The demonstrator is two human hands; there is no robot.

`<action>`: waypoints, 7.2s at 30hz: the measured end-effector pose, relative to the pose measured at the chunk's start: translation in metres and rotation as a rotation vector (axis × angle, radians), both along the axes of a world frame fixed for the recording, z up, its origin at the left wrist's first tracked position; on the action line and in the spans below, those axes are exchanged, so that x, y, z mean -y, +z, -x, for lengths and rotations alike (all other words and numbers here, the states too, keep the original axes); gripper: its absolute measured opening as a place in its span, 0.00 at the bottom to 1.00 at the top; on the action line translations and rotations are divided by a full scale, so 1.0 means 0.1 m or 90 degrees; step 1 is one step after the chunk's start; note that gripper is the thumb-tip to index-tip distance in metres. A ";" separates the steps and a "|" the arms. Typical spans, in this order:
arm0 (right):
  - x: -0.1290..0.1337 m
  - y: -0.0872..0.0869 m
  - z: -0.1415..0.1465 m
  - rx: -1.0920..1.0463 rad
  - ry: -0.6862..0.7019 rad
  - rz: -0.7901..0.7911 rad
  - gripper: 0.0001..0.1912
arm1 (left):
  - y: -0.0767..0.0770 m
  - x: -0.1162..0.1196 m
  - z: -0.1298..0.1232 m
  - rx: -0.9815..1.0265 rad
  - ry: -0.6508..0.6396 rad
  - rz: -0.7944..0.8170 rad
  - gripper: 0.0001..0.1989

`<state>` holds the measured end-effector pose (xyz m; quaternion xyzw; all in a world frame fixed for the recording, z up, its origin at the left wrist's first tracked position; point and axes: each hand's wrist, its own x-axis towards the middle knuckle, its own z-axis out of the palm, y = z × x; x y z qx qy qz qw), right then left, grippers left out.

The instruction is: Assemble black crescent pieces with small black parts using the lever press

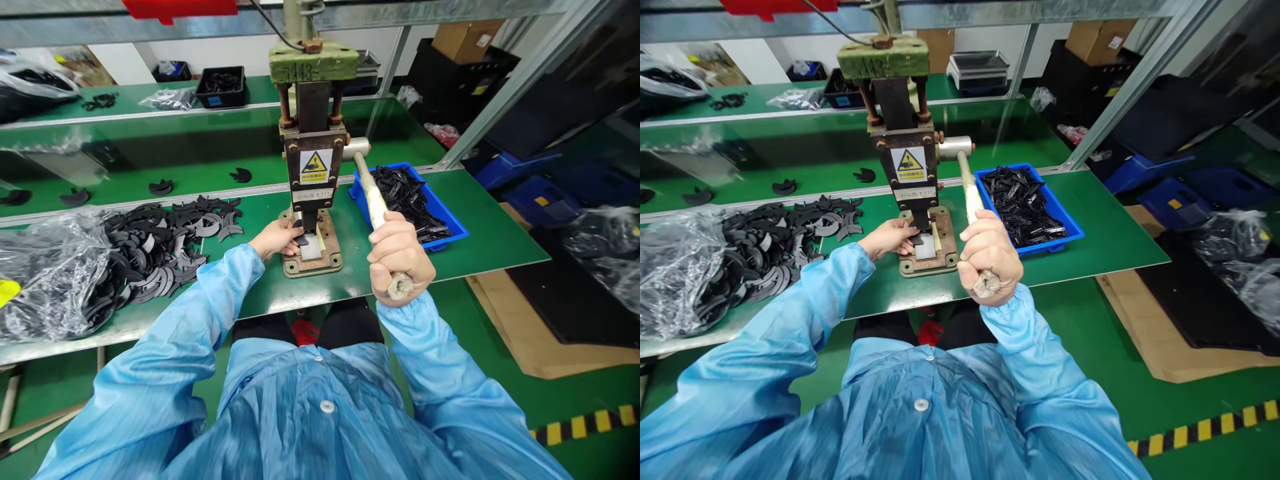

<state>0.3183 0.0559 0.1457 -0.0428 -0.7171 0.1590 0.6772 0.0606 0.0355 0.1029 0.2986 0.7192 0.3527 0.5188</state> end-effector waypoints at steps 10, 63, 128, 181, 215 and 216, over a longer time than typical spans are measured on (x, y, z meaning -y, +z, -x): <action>-0.02 0.00 0.01 -0.008 -0.006 -0.006 0.14 | -0.02 -0.09 0.02 0.004 -0.041 -0.017 0.09; -0.04 0.00 0.04 -0.022 0.004 -0.013 0.14 | -0.36 0.97 0.74 -0.136 0.048 -0.302 0.25; 0.40 -0.38 0.43 0.387 0.102 0.228 0.14 | 0.41 1.35 0.04 0.152 -0.082 -0.331 0.26; 0.58 -0.84 -0.51 0.430 -0.054 0.291 0.14 | -0.17 -0.41 0.86 0.124 0.364 -0.211 0.14; -1.75 -0.42 -1.27 0.766 -0.476 0.430 0.23 | -1.04 1.04 0.50 -0.416 -0.040 -0.273 0.23; -1.73 -0.41 -1.27 0.745 -0.474 0.432 0.23 | -1.04 1.04 0.50 -0.416 -0.041 -0.273 0.23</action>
